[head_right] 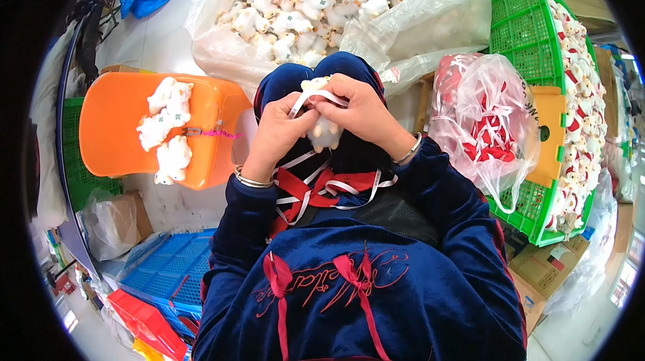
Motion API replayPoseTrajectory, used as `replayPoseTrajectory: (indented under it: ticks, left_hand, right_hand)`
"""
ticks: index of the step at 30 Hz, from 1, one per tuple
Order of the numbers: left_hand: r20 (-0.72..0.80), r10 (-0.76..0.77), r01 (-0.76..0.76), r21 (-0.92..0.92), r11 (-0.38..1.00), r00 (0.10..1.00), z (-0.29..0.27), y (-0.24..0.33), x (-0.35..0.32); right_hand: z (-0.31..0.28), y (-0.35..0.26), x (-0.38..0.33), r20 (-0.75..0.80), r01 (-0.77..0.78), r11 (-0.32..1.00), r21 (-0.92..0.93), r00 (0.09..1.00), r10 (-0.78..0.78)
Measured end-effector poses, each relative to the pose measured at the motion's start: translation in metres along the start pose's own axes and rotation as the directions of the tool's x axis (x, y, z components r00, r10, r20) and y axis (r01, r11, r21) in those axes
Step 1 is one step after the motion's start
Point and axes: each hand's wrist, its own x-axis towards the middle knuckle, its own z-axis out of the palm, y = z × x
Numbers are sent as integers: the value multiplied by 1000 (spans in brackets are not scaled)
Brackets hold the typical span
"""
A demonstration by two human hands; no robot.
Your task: The person sits on the floor and ties red ribbons around the necks of small white plush toys. They pick up each toy, wrap the ribbon, and tie a bow before placing the finished toy on an orange stool.
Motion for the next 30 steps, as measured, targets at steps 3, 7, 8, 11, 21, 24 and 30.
replayPoseTrajectory:
  ticks: [3, 7, 8, 11, 21, 24, 30]
  left_hand:
    - [-52, 29, -30, -24, 999, 998, 6, -3, 0]
    - [-140, 118, -113, 42, 993, 983, 13, -12, 1]
    - [-157, 121, -112, 65, 992, 980, 14, -10, 0]
    - [-195, 174, -150, 130, 980, 965, 19, -4, -3]
    - [-294, 314, -275, 166, 947, 903, 26, -17, -3]
    - [-289, 353, -310, 184, 933, 890, 27, -16, -3]
    - [-281, 359, -322, 171, 931, 890, 24, -21, -4]
  right_hand:
    - [6, -4, 0, -16, 5, 999, 47, 1000, -5]
    - [-3, -7, 0, 30, -88, 958, 272, 996, 83]
    - [-14, 3, 2, 78, -118, 926, 359, 992, 96]
    - [-12, -4, 2, -1, -147, 962, 230, 988, 152]
    - [-14, -1, 15, 6, -154, 980, 124, 988, 155]
    - [-10, 0, 14, -58, -137, 974, 183, 987, 150]
    - [-14, 0, 15, -77, -180, 968, 176, 978, 196]
